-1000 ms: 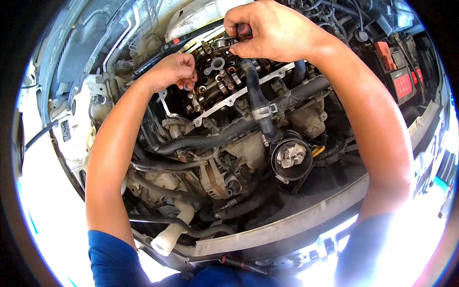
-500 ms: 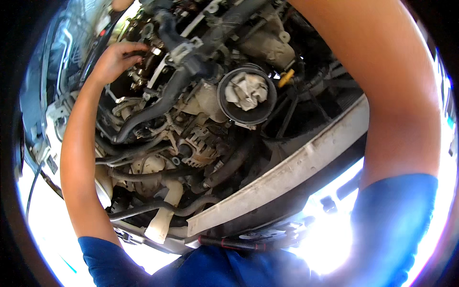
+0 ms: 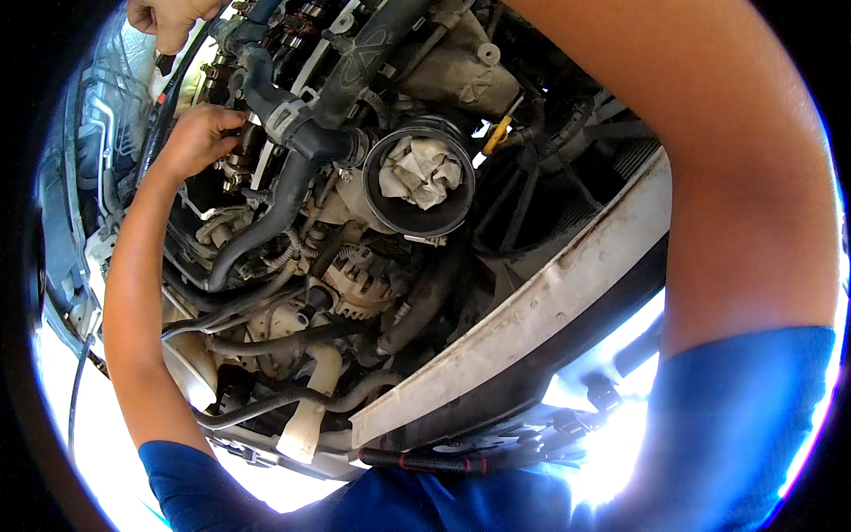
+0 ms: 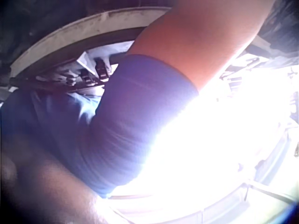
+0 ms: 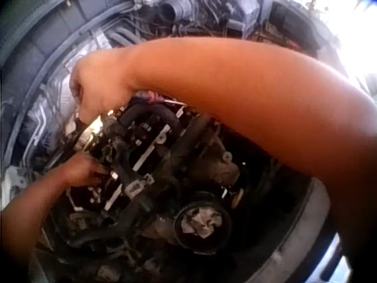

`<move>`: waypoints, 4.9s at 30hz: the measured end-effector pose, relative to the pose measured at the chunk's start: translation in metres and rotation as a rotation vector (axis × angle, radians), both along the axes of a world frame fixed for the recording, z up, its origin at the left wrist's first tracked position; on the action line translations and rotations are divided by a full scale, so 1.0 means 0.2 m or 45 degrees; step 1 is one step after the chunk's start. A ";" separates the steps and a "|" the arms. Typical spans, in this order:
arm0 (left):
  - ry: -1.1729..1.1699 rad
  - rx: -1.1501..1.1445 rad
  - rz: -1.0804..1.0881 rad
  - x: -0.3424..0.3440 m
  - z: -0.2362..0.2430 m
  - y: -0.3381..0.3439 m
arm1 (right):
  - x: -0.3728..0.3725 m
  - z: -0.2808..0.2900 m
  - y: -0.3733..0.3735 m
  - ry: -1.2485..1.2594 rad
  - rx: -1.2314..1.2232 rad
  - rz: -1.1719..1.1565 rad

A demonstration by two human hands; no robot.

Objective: The person uses a screwdriver to manipulate small components within the cylinder head of an open car engine, wipes their hands with a cloth, and then handles small metal pieces over an engine block on the floor.

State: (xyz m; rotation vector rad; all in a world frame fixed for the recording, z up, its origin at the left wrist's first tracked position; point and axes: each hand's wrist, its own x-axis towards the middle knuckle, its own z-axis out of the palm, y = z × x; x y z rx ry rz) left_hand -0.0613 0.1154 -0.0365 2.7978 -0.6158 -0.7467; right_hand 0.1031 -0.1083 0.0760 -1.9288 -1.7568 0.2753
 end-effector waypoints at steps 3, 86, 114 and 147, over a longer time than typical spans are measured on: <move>-0.033 0.120 -0.062 0.01 0.00 -0.01 | 0.01 -0.01 0.01 -0.024 0.027 -0.012; -0.250 -2.706 1.985 -2.05 0.93 -2.64 | -1.62 0.65 -2.24 2.187 0.296 -0.420; -0.351 -2.516 2.126 -1.66 0.89 -2.86 | -0.86 0.56 -2.55 0.437 0.039 -0.966; -0.052 -2.834 1.576 -1.84 1.22 -2.63 | -1.73 0.70 -2.16 1.597 0.303 -0.171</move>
